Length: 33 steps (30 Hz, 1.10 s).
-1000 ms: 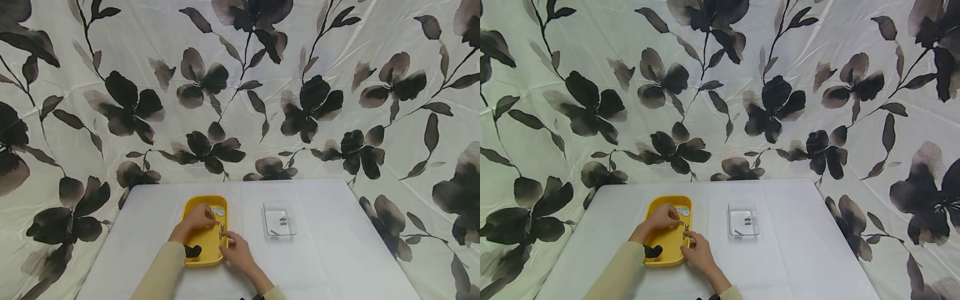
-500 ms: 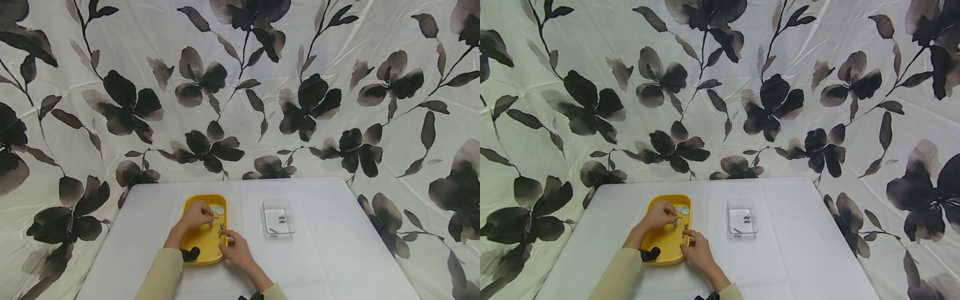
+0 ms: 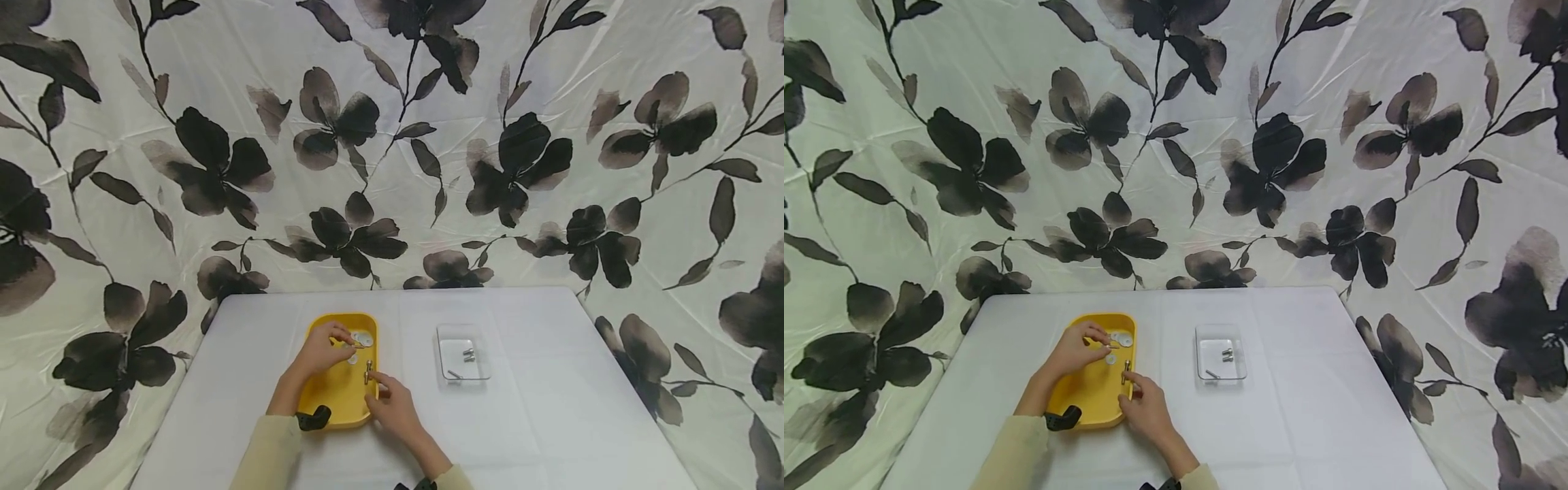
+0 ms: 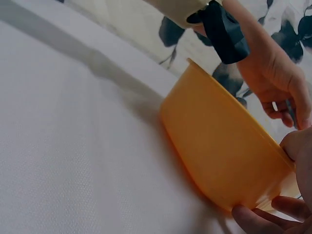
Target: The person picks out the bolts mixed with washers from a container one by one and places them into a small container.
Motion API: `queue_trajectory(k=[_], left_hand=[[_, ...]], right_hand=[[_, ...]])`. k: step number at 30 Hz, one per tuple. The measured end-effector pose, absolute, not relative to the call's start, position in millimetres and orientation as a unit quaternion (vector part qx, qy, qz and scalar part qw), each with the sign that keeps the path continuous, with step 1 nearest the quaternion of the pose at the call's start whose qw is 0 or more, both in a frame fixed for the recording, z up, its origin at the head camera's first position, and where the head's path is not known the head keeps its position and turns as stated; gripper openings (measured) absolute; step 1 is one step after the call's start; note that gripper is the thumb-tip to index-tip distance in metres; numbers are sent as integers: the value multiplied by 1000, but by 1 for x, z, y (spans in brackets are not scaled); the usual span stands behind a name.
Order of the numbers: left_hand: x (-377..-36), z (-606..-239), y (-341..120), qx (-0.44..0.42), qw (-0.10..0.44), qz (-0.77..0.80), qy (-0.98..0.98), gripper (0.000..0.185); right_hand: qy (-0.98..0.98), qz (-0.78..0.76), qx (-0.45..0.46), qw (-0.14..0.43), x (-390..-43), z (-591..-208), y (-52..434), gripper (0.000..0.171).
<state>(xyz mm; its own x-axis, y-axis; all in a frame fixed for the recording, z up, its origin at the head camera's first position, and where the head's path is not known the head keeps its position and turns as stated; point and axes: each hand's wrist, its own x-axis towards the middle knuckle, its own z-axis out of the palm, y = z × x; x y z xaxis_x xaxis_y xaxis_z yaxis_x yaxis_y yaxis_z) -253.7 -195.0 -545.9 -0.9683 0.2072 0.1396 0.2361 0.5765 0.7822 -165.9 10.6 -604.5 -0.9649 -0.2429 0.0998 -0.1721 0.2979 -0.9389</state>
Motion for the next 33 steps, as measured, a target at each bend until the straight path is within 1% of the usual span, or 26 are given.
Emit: queue_trajectory(k=[5, 11, 15, 25, 33], left_hand=[[-247, -536, -188, -131, 29, -451, -882, 8], [-243, -530, -179, -158, 51, -464, -870, 8], [-240, -522, -169, -154, 52, -479, -863, 8], [-229, -518, -139, -153, 54, -498, -852, 10], [-232, -523, -120, -165, 72, -524, -832, 7]], right_hand=[[809, -575, -114, 37, -164, -604, 11, 45], [794, -593, -129, 34, -166, -601, 17, 41], [798, -587, -137, 17, -171, -588, 32, 38], [829, -533, -159, -54, -178, -557, 80, 34], [850, -501, -145, -68, -189, -547, 114, 35]])
